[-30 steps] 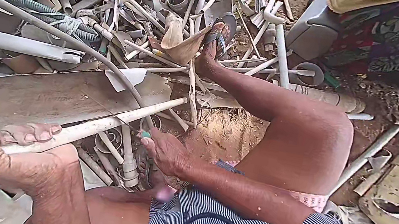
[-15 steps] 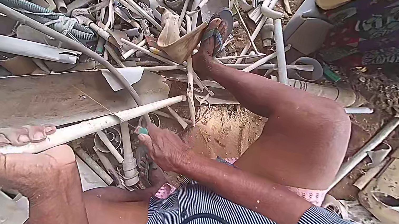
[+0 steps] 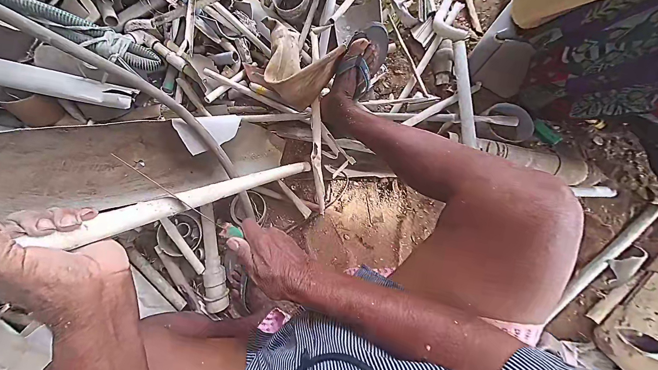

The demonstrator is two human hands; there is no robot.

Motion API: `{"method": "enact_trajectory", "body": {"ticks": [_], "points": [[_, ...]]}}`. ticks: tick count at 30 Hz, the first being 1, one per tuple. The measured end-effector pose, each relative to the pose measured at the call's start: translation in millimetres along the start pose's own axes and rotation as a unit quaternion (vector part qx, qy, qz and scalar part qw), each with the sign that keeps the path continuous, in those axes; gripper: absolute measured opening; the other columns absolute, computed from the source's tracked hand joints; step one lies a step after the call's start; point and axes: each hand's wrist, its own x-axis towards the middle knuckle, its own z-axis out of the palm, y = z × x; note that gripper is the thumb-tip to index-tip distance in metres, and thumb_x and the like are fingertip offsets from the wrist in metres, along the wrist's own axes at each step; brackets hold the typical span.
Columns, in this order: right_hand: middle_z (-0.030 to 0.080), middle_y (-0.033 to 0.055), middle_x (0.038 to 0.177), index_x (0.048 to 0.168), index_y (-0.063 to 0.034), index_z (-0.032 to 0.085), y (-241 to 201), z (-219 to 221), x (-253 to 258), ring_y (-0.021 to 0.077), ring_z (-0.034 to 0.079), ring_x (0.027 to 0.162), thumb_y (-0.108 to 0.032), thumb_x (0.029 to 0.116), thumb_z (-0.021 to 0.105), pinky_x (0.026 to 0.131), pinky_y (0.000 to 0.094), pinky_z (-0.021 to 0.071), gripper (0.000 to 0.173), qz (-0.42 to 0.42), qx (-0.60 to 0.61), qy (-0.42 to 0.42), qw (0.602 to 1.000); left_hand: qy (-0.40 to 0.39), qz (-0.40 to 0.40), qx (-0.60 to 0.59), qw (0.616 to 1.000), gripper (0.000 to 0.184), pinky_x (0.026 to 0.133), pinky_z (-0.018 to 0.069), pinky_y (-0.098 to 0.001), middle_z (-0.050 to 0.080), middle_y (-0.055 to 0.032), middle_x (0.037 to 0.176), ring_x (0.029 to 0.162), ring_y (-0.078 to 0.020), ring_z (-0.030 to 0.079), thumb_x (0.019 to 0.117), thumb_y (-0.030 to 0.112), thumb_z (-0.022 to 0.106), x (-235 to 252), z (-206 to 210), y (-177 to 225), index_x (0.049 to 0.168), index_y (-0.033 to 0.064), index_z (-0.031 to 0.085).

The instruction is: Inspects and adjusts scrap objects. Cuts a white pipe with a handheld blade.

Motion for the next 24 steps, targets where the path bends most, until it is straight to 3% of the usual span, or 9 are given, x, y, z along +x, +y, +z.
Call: {"method": "enact_trajectory", "body": {"ticks": [3, 6, 8, 10, 12, 15, 18, 20, 24], "points": [[0.065, 0.0239, 0.099, 0.127, 0.0049, 0.052, 22.6, -3.1, 9.6, 0.0401, 0.067, 0.097, -0.035, 0.1129, 0.032, 0.086, 0.0558, 0.0515, 0.047, 0.002, -0.046, 0.019, 0.999, 0.012, -0.018, -0.001, 1.000, 0.039, 0.049, 0.0516, -0.0256, 0.044, 0.0030, 0.054, 0.045, -0.0114, 0.050, 0.1136, 0.020, 0.024, -3.0, -1.2, 3.7, 0.083, 0.0112, 0.046], [0.062, 0.0313, 0.123, 0.138, 0.0082, 0.048, 104.8, -14.7, 23.5, 0.0428, 0.062, 0.118, -0.035, 0.1141, 0.025, 0.101, 0.0560, 0.0474, 0.055, 0.216, -0.012, 0.073, 0.974, 0.022, -0.030, -0.003, 0.999, 0.042, 0.047, 0.0496, -0.0249, 0.040, 0.0044, 0.050, 0.043, -0.0104, 0.048, 0.1133, 0.021, 0.023, -4.3, -5.4, 4.8, 0.078, 0.0137, 0.044], [0.058, 0.0295, 0.133, 0.139, 0.0068, 0.047, 143.1, -32.7, 29.3, 0.0405, 0.060, 0.125, -0.038, 0.1139, 0.022, 0.103, 0.0548, 0.0463, 0.057, 0.323, -0.009, 0.086, 0.942, -0.001, -0.012, -0.016, 1.000, 0.046, 0.046, 0.0500, -0.0247, 0.041, 0.0048, 0.048, 0.041, -0.0101, 0.049, 0.1132, 0.021, 0.021, -3.4, -0.3, 4.4, 0.074, 0.0144, 0.044], [0.059, 0.0294, 0.131, 0.139, 0.0069, 0.047, 136.1, -28.5, 27.3, 0.0401, 0.061, 0.122, -0.038, 0.1141, 0.023, 0.102, 0.0545, 0.0468, 0.056, 0.305, 0.007, 0.097, 0.947, -0.031, 0.001, -0.026, 0.999, 0.048, 0.046, 0.0500, -0.0254, 0.042, 0.0040, 0.048, 0.041, -0.0109, 0.049, 0.1127, 0.020, 0.020, -5.6, 4.1, 4.8, 0.072, 0.0142, 0.043], [0.062, 0.0294, 0.122, 0.136, 0.0074, 0.049, 93.8, -17.9, 21.5, 0.0403, 0.063, 0.115, -0.035, 0.1142, 0.025, 0.100, 0.0538, 0.0479, 0.054, 0.203, 0.009, 0.093, 0.975, -0.044, 0.010, -0.042, 0.998, 0.050, 0.045, 0.0496, -0.0259, 0.042, 0.0033, 0.047, 0.040, -0.0117, 0.049, 0.1123, 0.021, 0.016, -4.8, 3.9, 4.0, 0.070, 0.0141, 0.043], [0.063, 0.0219, 0.100, 0.127, 0.0040, 0.052, 12.2, -4.1, 1.9, 0.0355, 0.065, 0.095, -0.034, 0.1137, 0.030, 0.086, 0.0514, 0.0514, 0.046, 0.046, 0.027, 0.025, 0.998, -0.088, 0.013, -0.091, 0.992, 0.057, 0.045, 0.0499, -0.0262, 0.042, 0.0029, 0.046, 0.040, -0.0124, 0.049, 0.1112, 0.025, 0.009, -0.7, -5.6, -3.1, 0.066, 0.0139, 0.043], [0.063, 0.0210, 0.094, 0.124, 0.0034, 0.052, -18.4, 0.0, -2.9, 0.0371, 0.067, 0.091, -0.035, 0.1129, 0.034, 0.081, 0.0531, 0.0518, 0.044, -0.029, -0.016, -0.011, 0.999, -0.132, 0.025, -0.126, 0.983, 0.060, 0.045, 0.0496, -0.0261, 0.044, 0.0031, 0.046, 0.040, -0.0122, 0.050, 0.1102, 0.028, 0.008, -0.7, -12.4, -3.8, 0.063, 0.0150, 0.043], [0.065, 0.0234, 0.097, 0.127, 0.0051, 0.052, 3.1, -0.6, 1.5, 0.0398, 0.067, 0.094, -0.035, 0.1128, 0.033, 0.084, 0.0549, 0.0513, 0.047, -0.011, -0.036, 0.007, 0.999, -0.149, 0.029, -0.140, 0.978, 0.060, 0.045, 0.0487, -0.0258, 0.044, 0.0034, 0.046, 0.041, -0.0116, 0.050, 0.1093, 0.028, 0.009, -2.7, -15.8, -4.7, 0.062, 0.0152, 0.043], [0.061, 0.0310, 0.125, 0.138, 0.0082, 0.047, 107.2, -23.2, 23.7, 0.0417, 0.062, 0.119, -0.036, 0.1143, 0.023, 0.102, 0.0545, 0.0465, 0.055, 0.229, -0.010, 0.078, 0.970, -0.123, 0.029, -0.122, 0.984, 0.062, 0.043, 0.0477, -0.0259, 0.041, 0.0040, 0.044, 0.038, -0.0115, 0.048, 0.1102, 0.029, 0.007, 0.0, -13.5, -5.1, 0.060, 0.0160, 0.041]]}}
